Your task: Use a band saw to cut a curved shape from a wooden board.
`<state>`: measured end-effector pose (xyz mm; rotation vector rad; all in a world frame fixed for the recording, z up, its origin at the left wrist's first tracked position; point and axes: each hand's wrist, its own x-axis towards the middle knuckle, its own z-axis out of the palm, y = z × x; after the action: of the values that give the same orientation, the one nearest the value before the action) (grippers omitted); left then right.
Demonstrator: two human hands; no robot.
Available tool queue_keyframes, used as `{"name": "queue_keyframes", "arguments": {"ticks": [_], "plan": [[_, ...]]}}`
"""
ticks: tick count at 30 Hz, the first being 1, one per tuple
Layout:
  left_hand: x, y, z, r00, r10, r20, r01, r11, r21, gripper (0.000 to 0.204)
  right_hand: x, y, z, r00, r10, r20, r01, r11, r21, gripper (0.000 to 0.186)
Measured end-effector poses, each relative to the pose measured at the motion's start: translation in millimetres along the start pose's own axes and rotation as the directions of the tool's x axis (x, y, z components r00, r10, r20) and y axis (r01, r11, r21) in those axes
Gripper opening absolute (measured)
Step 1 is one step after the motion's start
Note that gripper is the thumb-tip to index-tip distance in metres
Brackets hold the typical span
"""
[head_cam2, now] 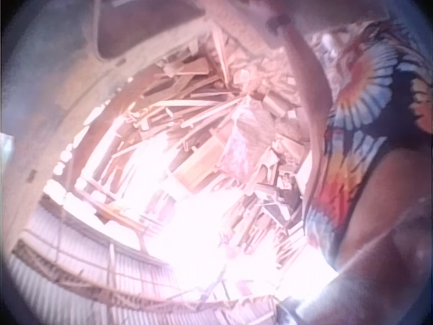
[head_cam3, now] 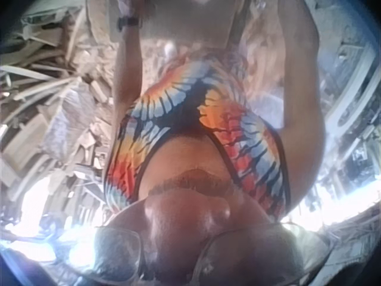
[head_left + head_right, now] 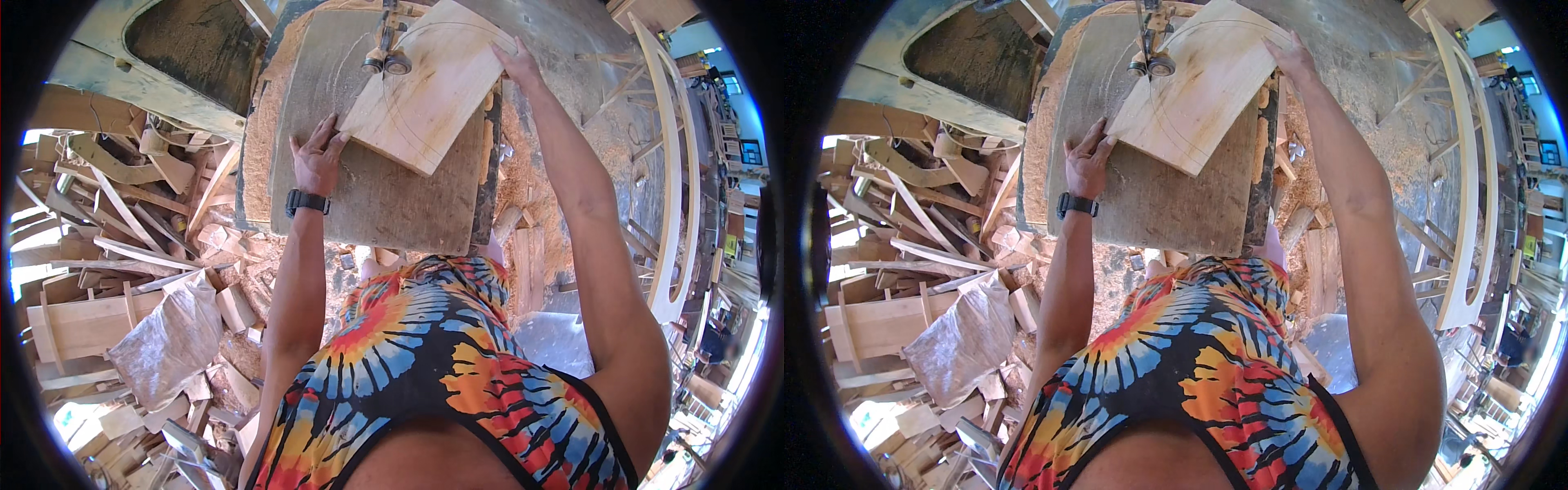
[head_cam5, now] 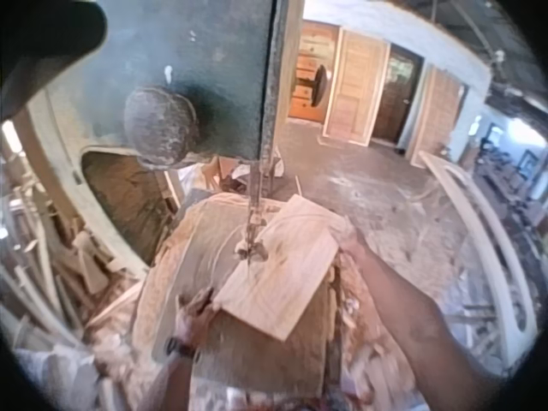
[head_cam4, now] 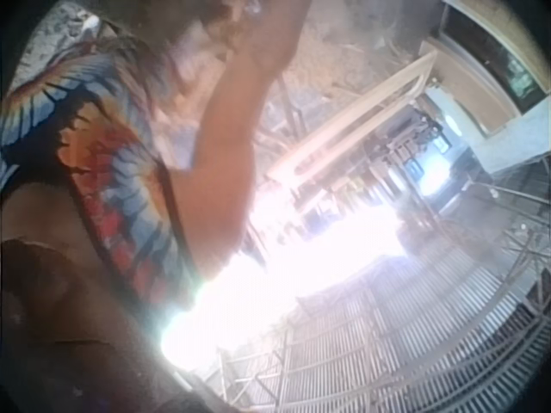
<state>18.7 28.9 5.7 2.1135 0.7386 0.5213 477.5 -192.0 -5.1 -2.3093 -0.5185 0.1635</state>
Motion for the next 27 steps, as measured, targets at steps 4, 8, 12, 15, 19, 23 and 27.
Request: {"name": "queue_keyframes", "arguments": {"ticks": [4,8,12,15,19,23,27], "plan": [[2,-3,0,1.000,0.002,-0.005,-0.002,1.000,0.005,0.051,-3,-1,-1,1.000,0.016,0.005,-0.016,1.000,0.021,0.104],[1,1,-1,1.000,-0.007,0.001,0.007,1.000,-0.017,0.049,-5,2,-3,1.000,0.027,0.014,-0.027,0.999,0.024,0.104],[3,-3,1,1.000,0.012,0.000,-0.012,1.000,0.003,0.049,-9,4,-8,1.000,-0.006,-0.016,0.006,1.000,-0.010,0.105],[1,-4,1,1.000,0.016,-0.025,-0.015,1.000,0.007,0.049,-15,-4,-7,1.000,0.015,-0.003,-0.015,1.000,0.000,0.105],[1,-1,-2,1.000,-0.004,-0.007,0.004,1.000,-0.007,0.049,-19,-8,-6,0.999,0.040,0.019,-0.040,0.998,0.038,0.107],[8,9,0,1.000,0.025,0.011,-0.025,1.000,-0.019,0.050,-11,9,-18,1.000,0.019,-0.019,-0.019,1.000,0.021,0.105],[10,-1,-2,0.999,-0.004,0.040,0.005,1.000,-0.025,0.050,-21,-4,-14,1.000,0.019,-0.002,-0.019,0.999,0.048,0.106]]}}
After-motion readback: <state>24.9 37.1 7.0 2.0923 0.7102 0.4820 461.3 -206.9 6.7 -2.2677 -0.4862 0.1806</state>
